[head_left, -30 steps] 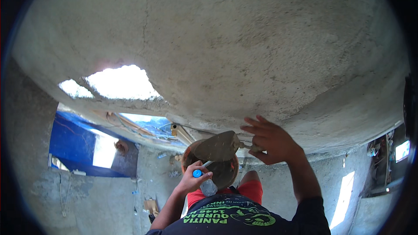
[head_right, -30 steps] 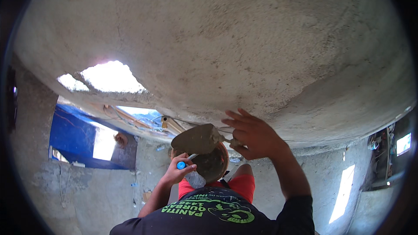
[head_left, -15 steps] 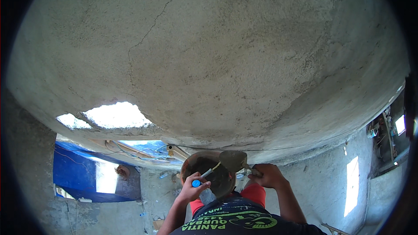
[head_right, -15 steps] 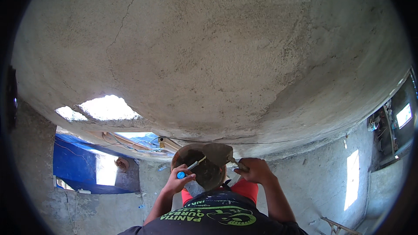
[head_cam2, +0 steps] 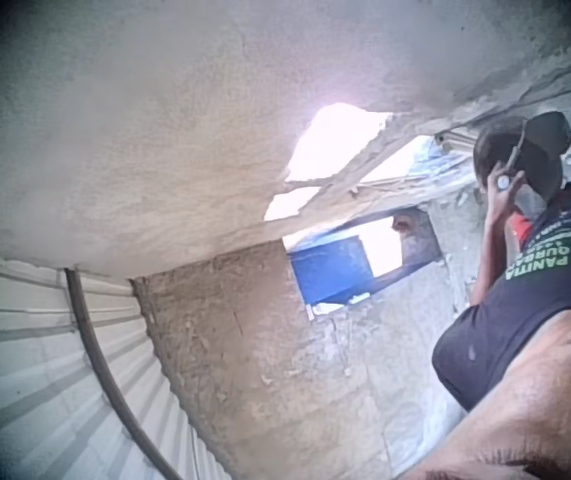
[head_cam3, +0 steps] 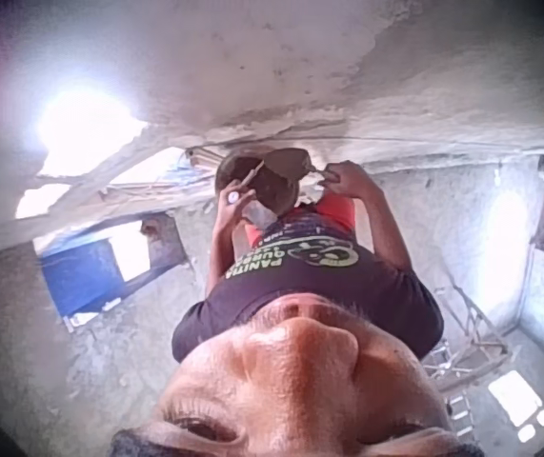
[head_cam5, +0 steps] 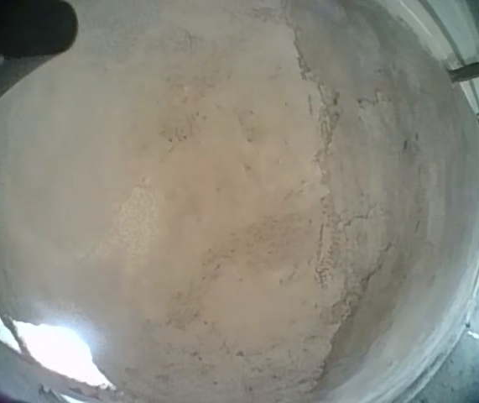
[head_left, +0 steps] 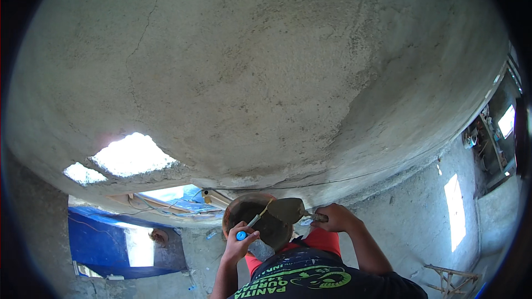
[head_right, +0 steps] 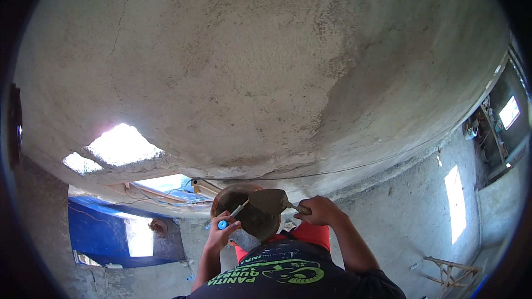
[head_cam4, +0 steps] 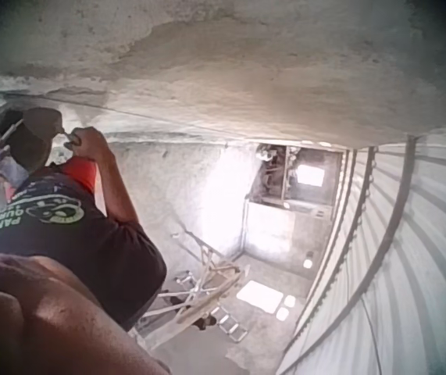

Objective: Applying mortar to a concrete wall using a trowel to patch cracks and holes.

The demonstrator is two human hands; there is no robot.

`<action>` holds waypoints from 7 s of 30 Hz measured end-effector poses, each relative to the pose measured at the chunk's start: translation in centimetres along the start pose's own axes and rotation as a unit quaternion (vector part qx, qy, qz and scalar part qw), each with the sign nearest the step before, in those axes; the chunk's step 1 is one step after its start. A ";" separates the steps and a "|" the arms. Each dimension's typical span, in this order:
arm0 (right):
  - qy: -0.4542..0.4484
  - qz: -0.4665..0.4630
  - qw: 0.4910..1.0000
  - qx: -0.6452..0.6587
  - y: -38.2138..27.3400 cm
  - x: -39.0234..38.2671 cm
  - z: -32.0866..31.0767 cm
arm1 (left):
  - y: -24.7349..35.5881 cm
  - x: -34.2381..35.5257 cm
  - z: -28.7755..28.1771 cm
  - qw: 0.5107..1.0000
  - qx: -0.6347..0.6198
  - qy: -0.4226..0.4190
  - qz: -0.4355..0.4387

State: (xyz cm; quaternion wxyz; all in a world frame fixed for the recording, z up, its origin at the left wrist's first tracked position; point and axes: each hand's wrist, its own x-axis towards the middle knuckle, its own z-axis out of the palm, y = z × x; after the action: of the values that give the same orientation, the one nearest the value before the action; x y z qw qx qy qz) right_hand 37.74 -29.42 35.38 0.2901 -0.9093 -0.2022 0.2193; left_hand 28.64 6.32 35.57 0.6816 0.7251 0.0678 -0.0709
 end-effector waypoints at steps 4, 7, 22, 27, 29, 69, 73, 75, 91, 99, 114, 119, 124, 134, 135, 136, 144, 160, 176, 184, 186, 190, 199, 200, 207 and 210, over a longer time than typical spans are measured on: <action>0.010 0.012 0.998 0.055 1.5 -1.6 1.7 | -1.0 0.5 -0.1 0.998 0.061 -0.010 0.020; 0.048 0.015 0.995 0.083 4.0 -2.7 4.9 | -0.8 0.4 0.2 0.997 0.067 -0.020 0.015; 0.067 0.082 0.991 0.085 3.0 -5.1 3.9 | 0.2 0.5 1.6 0.996 0.074 -0.050 -0.011; 0.038 0.099 0.993 0.054 3.2 -5.0 2.4 | 1.5 0.7 0.9 0.995 0.088 -0.050 0.012; 0.037 0.128 0.990 0.035 2.5 -4.8 0.7 | 2.0 0.7 0.6 0.998 0.049 -0.034 -0.001; 0.212 -0.193 0.933 0.218 -8.7 0.2 5.6 | 1.5 -3.4 1.4 0.985 0.132 -0.081 0.074; 0.144 -0.115 0.943 0.276 -8.6 2.4 8.0 | 1.2 -3.9 1.7 0.977 0.149 -0.115 0.095; 0.143 -0.108 0.949 0.261 -8.9 2.7 8.9 | 1.4 -4.4 1.4 0.980 0.138 -0.110 0.095; 0.115 -0.115 0.967 0.194 -9.7 1.5 9.3 | -0.1 -5.0 0.6 0.974 0.159 -0.132 0.093; 0.103 -0.084 0.975 0.177 -9.2 1.9 9.4 | -0.1 -4.0 0.2 0.971 0.151 -0.155 0.100; 0.078 -0.081 0.976 0.185 -9.3 3.6 9.2 | -0.5 -3.8 -0.1 0.979 0.132 -0.117 0.099; 0.075 -0.094 0.976 0.183 -8.7 4.3 8.7 | 0.2 -3.5 0.4 0.981 0.132 -0.113 0.091; 0.058 -0.083 0.979 0.180 -9.0 4.7 6.8 | 1.7 -2.7 0.8 0.982 0.128 -0.111 0.078; 0.105 -0.097 0.971 0.191 -9.7 4.4 4.8 | 3.5 -1.7 0.9 0.980 0.135 -0.112 0.095; 0.110 -0.093 0.970 0.194 -9.5 4.5 5.2 | 3.3 -1.8 1.0 0.979 0.136 -0.117 0.095; 0.123 -0.114 0.967 0.193 -9.1 4.5 5.8 | 3.0 -1.9 0.9 0.980 0.129 -0.116 0.096; 0.164 -0.126 0.943 0.262 -7.6 4.0 9.1 | 0.9 -2.9 0.8 0.985 0.118 -0.100 0.078; 0.236 -0.114 0.937 0.229 -10.8 5.2 5.3 | 6.2 -2.5 -1.5 0.985 0.104 -0.098 0.096; 0.218 -0.113 0.921 0.303 -9.3 1.8 6.7 | 8.0 -5.8 0.1 0.971 0.147 -0.161 0.099; 0.196 -0.045 0.897 0.394 -6.6 -0.1 7.7 | 7.7 -5.6 1.3 0.953 0.176 -0.201 0.139; 0.217 -0.062 0.906 0.358 -6.0 -0.2 7.6 | 7.5 -5.4 1.5 0.952 0.176 -0.206 0.143; 0.185 0.006 0.908 0.376 -5.2 -0.9 7.3 | 7.4 -4.8 1.7 0.943 0.183 -0.224 0.163; 0.283 0.010 0.904 0.319 -3.3 -2.6 7.8 | 8.2 -3.7 3.1 0.935 0.180 -0.247 0.178; 0.274 0.029 0.894 0.355 -3.5 -2.9 7.4 | 8.2 -3.5 3.2 0.935 0.177 -0.250 0.180; 0.317 -0.009 0.925 0.209 -4.1 -4.3 6.6 | 7.4 -2.8 3.5 0.929 0.170 -0.265 0.195; 0.327 -0.035 0.925 0.188 -4.3 -4.9 7.0 | 6.8 -3.1 3.4 0.928 0.172 -0.270 0.191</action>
State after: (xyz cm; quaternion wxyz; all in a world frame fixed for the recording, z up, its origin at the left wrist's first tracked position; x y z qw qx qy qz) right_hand 29.11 -25.52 34.28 0.5133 -0.8516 -0.0823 -0.0668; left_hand 26.93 2.49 42.60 0.5393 0.7840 -0.2720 -0.1429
